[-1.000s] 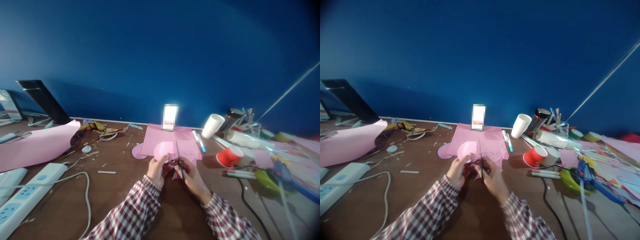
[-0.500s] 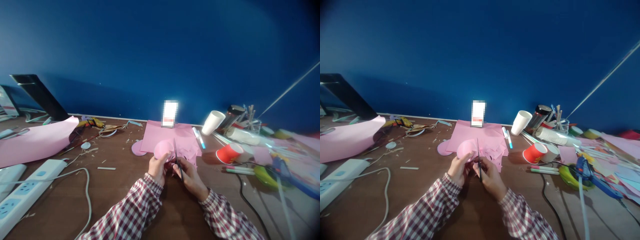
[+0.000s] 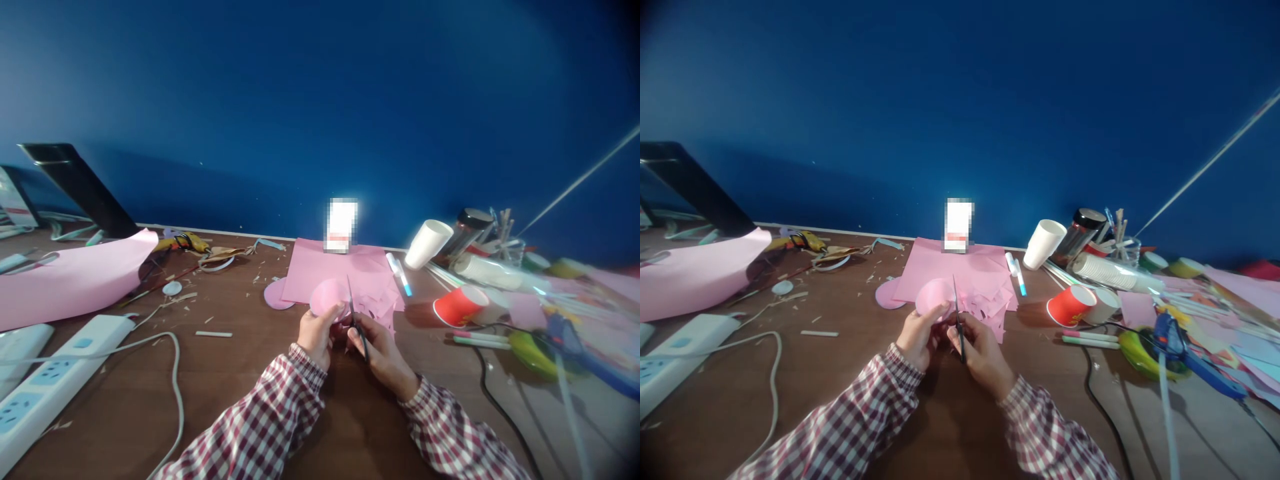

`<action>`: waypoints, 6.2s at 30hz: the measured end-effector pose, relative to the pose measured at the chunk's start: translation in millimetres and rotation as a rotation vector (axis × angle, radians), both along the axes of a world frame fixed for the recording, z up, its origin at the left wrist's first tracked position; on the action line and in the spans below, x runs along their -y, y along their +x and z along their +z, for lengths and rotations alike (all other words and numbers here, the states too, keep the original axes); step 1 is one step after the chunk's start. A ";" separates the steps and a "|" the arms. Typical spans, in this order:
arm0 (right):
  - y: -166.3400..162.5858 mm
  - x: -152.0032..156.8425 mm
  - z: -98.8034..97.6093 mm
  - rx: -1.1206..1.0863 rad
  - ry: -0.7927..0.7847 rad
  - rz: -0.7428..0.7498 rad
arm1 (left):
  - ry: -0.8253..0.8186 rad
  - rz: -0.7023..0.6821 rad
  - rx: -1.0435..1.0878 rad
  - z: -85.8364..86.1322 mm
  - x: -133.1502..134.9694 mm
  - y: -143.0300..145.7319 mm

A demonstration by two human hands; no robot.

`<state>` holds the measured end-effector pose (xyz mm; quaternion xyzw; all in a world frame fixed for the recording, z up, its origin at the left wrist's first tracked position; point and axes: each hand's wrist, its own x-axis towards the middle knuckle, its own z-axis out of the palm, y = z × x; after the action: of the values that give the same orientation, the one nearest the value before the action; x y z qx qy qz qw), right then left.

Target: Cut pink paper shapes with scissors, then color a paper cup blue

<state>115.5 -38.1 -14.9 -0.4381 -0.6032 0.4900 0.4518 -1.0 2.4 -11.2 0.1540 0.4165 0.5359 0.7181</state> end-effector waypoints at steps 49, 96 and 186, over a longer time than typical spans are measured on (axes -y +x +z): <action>-0.9 -0.3 -0.8 0.040 -0.014 -0.026 | -0.028 0.001 -0.004 -0.5 0.4 0.5; 4.8 -0.4 7.7 0.134 0.026 -0.065 | -0.043 0.017 0.045 8.5 1.5 0.3; 11.5 -0.3 8.4 0.168 -0.032 -0.082 | -0.055 0.030 0.004 12.4 3.2 0.1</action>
<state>127.0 -37.7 -6.5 -0.5092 -0.6126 0.4423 0.4120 -0.9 -0.9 1.2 0.1271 0.4318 0.5352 0.7148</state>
